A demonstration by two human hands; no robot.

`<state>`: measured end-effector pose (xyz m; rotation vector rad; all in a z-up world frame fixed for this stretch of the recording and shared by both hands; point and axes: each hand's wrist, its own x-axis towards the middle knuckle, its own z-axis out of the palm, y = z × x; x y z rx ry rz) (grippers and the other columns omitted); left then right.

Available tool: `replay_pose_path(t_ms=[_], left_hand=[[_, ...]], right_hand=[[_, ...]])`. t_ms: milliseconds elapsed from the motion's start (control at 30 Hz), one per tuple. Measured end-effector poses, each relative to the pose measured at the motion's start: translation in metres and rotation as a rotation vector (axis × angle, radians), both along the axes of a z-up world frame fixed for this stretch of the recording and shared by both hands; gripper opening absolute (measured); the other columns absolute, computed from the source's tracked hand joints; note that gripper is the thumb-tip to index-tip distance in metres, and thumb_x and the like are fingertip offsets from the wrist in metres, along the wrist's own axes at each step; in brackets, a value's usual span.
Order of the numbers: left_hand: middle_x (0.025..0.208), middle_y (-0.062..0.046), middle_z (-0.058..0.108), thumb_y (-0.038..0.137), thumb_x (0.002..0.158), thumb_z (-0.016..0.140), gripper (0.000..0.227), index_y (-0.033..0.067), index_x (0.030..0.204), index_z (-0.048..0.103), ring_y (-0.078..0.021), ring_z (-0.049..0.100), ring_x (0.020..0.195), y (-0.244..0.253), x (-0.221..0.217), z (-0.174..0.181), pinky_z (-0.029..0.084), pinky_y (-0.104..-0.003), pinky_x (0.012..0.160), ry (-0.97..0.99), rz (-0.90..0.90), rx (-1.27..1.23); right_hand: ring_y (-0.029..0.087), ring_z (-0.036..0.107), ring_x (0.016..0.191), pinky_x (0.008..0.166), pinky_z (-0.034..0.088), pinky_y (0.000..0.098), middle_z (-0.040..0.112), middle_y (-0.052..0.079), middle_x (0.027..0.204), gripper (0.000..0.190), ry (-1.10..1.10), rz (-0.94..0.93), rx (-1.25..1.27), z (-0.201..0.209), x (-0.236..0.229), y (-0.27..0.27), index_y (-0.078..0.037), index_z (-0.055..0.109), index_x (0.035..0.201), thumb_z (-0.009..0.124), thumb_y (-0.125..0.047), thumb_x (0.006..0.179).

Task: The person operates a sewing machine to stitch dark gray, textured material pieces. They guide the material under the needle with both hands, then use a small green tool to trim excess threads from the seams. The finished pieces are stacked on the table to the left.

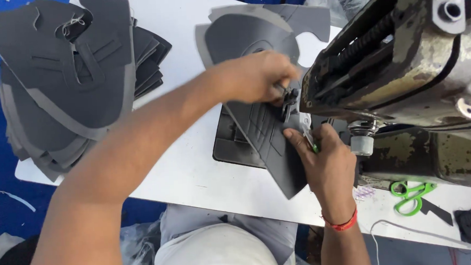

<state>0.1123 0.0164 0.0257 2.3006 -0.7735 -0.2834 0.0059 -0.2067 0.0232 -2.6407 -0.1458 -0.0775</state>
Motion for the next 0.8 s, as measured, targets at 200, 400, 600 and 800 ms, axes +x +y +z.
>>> replay_pose_path(t_ms=[200, 400, 600, 800], left_hand=[[0.088, -0.011, 0.071, 0.021, 0.109, 0.054, 0.071, 0.0173, 0.167, 0.013, -0.0230, 0.069, 0.075, -0.010, -0.110, 0.066, 0.055, -0.035, 0.064, -0.070, 0.461, 0.360], [0.111, -0.009, 0.069, 0.020, 0.101, 0.071, 0.086, 0.0136, 0.168, 0.017, -0.0069, 0.063, 0.075, -0.013, -0.145, -0.048, 0.052, -0.024, 0.067, 0.287, 0.482, -0.762], [0.124, -0.004, 0.063, 0.010, 0.098, 0.068, 0.073, 0.0128, 0.163, 0.034, -0.0019, 0.039, 0.058, -0.013, -0.139, -0.038, 0.043, -0.022, 0.054, 0.419, 0.476, -0.879], [0.149, -0.010, 0.059, 0.006, 0.100, 0.067, 0.066, 0.0087, 0.161, 0.039, -0.0018, 0.052, 0.085, -0.010, -0.122, -0.047, 0.049, -0.020, 0.072, 0.400, 0.452, -0.920]], right_hand=[[0.027, 0.062, 0.047, 0.047, 0.043, 0.0376, 0.063, 0.016, 0.055, 0.043, 0.142, -0.008, 0.076, 0.017, -0.009, -0.010, -0.002, 0.065, 0.086, 0.082, -0.041, 0.085], [0.011, 0.056, 0.052, 0.047, 0.041, 0.0276, 0.064, 0.008, 0.063, 0.033, 0.137, -0.052, 0.299, 0.001, -0.036, -0.013, 0.000, 0.069, 0.103, 0.083, -0.023, 0.085], [0.007, 0.054, 0.063, 0.053, 0.041, 0.0244, 0.067, 0.005, 0.079, 0.034, -0.004, -0.030, 0.383, -0.003, -0.044, -0.012, 0.000, 0.069, 0.116, 0.082, -0.013, 0.088], [0.008, 0.059, 0.075, 0.065, 0.046, 0.0235, 0.071, 0.007, 0.092, 0.029, -0.133, 0.004, 0.359, -0.012, -0.031, -0.009, 0.001, 0.071, 0.118, 0.081, -0.010, 0.093]])
